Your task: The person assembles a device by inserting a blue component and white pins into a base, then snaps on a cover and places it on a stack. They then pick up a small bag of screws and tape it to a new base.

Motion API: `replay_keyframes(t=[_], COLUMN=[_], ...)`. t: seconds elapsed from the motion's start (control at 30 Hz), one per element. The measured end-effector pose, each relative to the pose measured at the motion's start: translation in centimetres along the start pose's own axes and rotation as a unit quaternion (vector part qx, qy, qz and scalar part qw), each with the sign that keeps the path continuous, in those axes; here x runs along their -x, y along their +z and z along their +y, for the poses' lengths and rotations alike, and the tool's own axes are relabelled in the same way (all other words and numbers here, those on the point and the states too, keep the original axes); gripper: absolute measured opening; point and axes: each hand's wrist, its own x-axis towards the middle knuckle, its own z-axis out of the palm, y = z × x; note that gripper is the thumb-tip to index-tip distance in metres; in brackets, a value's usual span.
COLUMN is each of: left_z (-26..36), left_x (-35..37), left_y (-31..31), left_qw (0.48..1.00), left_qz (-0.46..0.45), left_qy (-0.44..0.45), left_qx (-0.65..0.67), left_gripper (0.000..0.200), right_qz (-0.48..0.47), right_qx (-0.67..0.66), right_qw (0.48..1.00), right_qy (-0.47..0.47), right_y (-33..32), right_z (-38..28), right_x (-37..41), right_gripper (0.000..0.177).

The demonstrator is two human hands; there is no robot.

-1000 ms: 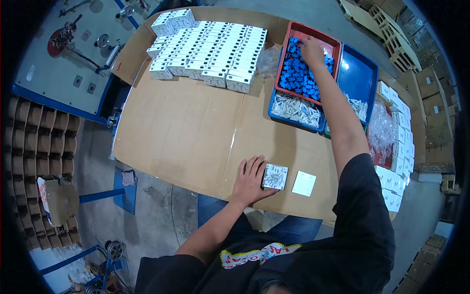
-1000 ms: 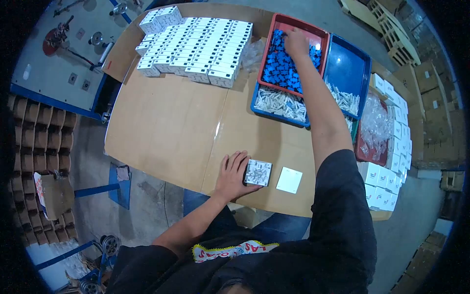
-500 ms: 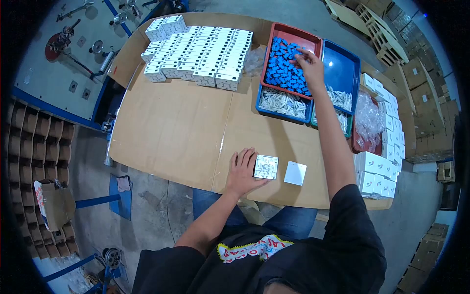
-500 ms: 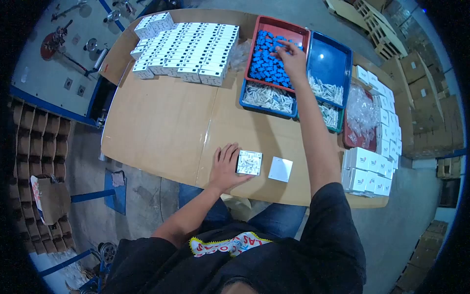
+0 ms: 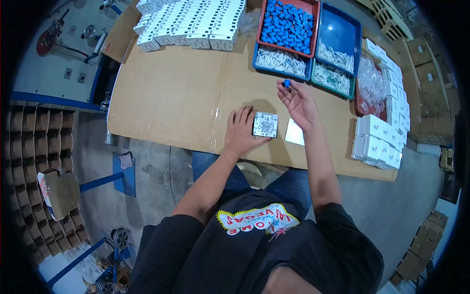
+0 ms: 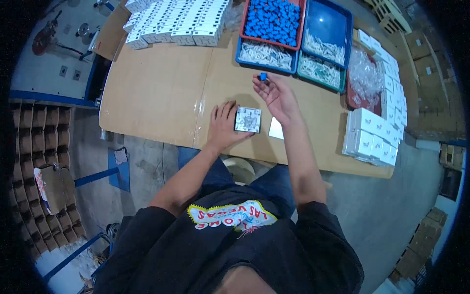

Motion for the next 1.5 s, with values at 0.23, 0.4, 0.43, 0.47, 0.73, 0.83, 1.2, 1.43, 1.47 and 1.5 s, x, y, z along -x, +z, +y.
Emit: replay_keyframes(t=[0.23,0.4,0.43,0.47,0.73,0.83,1.2,1.43,1.47,1.5], left_z=[0.0,-0.1,-0.2,-0.2,-0.6,-0.6,-0.8,-0.9,-0.8,-0.8], left_x=[-0.1,0.0,-0.1,-0.1,0.2,0.2,0.2,0.2,0.2,0.2], left_y=[0.1,0.1,0.3,0.4,0.8,0.9,0.8,0.6,0.6,0.5], left_qw=[1.000,1.000,1.000,1.000,1.000,1.000,1.000,1.000,1.000,1.000], left_qz=[0.018,0.017,0.016,0.020,0.018,0.021,0.003,-0.004,-0.007,-0.011], left_qy=[0.009,0.010,0.007,0.011,0.008,0.008,0.007,0.008,0.005,0.002], left_qx=[-0.002,0.000,0.000,-0.003,-0.011,-0.012,-0.021,-0.026,-0.024,-0.022], left_gripper=[0.104,0.102,0.102,0.103,0.105,0.104,0.101,0.101,0.101,0.101], right_qz=[-0.025,-0.014,-0.014,-0.007,0.066,-0.002,-0.036,-0.040,-0.041,-0.036], right_qx=[-0.163,-0.156,-0.156,-0.154,0.493,0.664,0.707,0.721,0.721,0.721], right_qw=[0.984,0.985,0.985,0.985,0.858,0.698,0.630,0.623,0.623,0.625], right_qy=[0.068,0.074,0.077,0.080,-0.130,-0.270,-0.318,-0.300,-0.300,-0.298], right_y=[-1.7,-2.6,-2.8,-2.9,-3.6,-3.7,-3.5,-3.6,-3.6,-3.5], right_z=[2.6,3.7,3.8,4.0,7.8,9.0,10.8,11.0,11.0,11.1], right_x=[2.9,2.9,2.9,2.9,3.2,3.4,2.1,1.8,1.8,1.9], right_gripper=[0.025,0.028,0.028,0.026,0.021,0.027,0.027,0.027,0.027,0.028])
